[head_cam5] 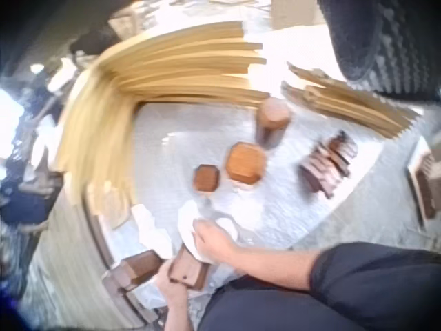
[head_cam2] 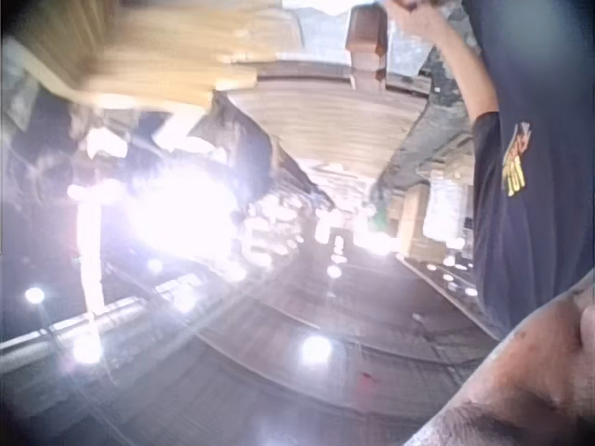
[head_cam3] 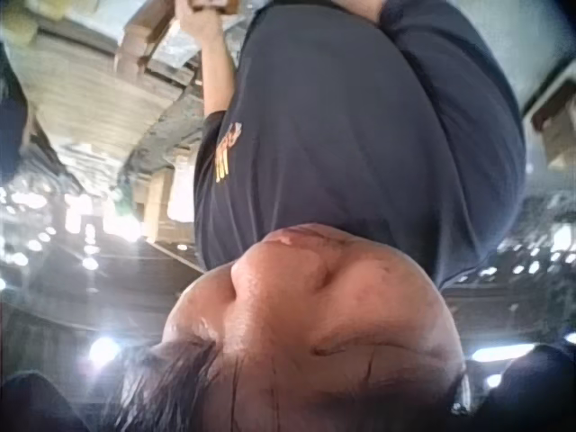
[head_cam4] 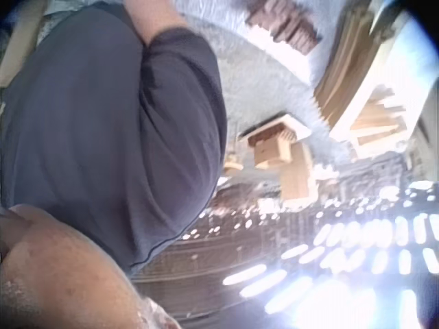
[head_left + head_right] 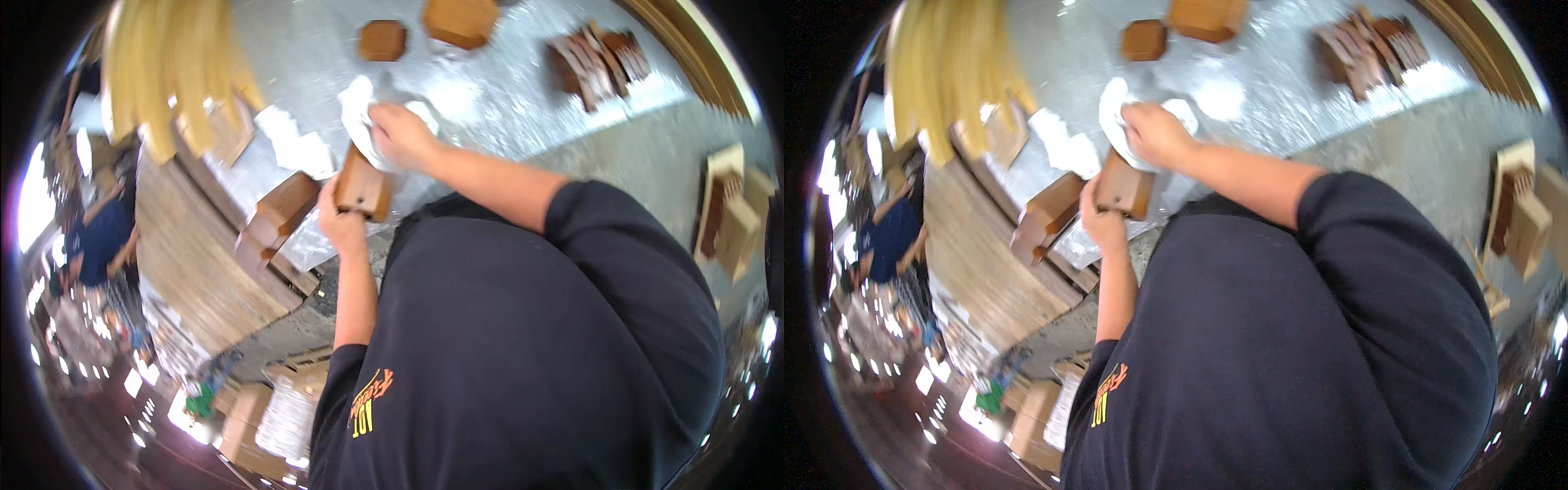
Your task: The person wipes small wooden blocks with a white cloth on a plastic-covered table. They handle the blocks one at a time, turning them over to wipe multiple sides, then place them back on the table.
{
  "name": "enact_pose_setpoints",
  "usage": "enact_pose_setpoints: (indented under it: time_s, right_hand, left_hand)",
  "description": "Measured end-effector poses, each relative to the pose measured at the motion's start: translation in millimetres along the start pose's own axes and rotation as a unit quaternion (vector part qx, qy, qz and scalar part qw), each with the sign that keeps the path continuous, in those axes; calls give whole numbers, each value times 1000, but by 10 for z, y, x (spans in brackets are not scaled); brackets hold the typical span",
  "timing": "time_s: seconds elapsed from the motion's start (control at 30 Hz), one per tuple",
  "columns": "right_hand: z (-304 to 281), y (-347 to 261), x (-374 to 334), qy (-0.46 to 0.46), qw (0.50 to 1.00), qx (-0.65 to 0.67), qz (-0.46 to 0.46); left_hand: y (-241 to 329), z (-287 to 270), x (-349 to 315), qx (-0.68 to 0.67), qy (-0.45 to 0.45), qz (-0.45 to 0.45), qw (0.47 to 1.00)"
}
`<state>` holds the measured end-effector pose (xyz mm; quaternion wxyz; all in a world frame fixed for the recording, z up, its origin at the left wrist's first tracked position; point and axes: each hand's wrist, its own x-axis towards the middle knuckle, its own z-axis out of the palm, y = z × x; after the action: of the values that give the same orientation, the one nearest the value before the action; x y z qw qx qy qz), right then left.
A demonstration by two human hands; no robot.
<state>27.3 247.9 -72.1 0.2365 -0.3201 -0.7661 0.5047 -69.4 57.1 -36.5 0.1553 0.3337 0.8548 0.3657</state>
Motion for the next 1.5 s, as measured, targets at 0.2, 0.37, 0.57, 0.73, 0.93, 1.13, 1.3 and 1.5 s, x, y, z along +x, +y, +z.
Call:
enact_pose_setpoints:
  time_s: [0.2, 0.37, 0.57, 0.73, 0.93, 1.13, 1.3, 1.5]
  right_hand:
    - [263, -479, -571, -37, 979, 69, -189]
    - [237, 243, 299, -86, 988, 6, 128]
    - [335, -407, -411, -120, 964, 60, -229]
    - [570, 252, 662, 35, 999, -6, 20]
    - [251, -500, -130, -35, 984, 45, -170]
    - [-400, 357, 92, 63, 966, -242, -65]
    - [-871, 313, -216, -124, 902, -412, -8]
    - [-1001, -263, 52, -33, 989, -115, 91]
  left_hand:
    - [-23, -98, -176, -26, 31, -145, 989]
    - [426, -162, 260, 60, -33, -164, 984]
    - [-198, 9, 109, -121, 42, -227, 965]
    - [-100, -199, 768, -111, 30, -169, 979]
    - [27, -140, 322, -273, -36, -428, 861]
    - [418, -116, 361, -238, -73, -389, 887]
    - [726, -161, 445, -275, -160, -314, 895]
    - [306, 89, 441, -99, -127, -75, 984]
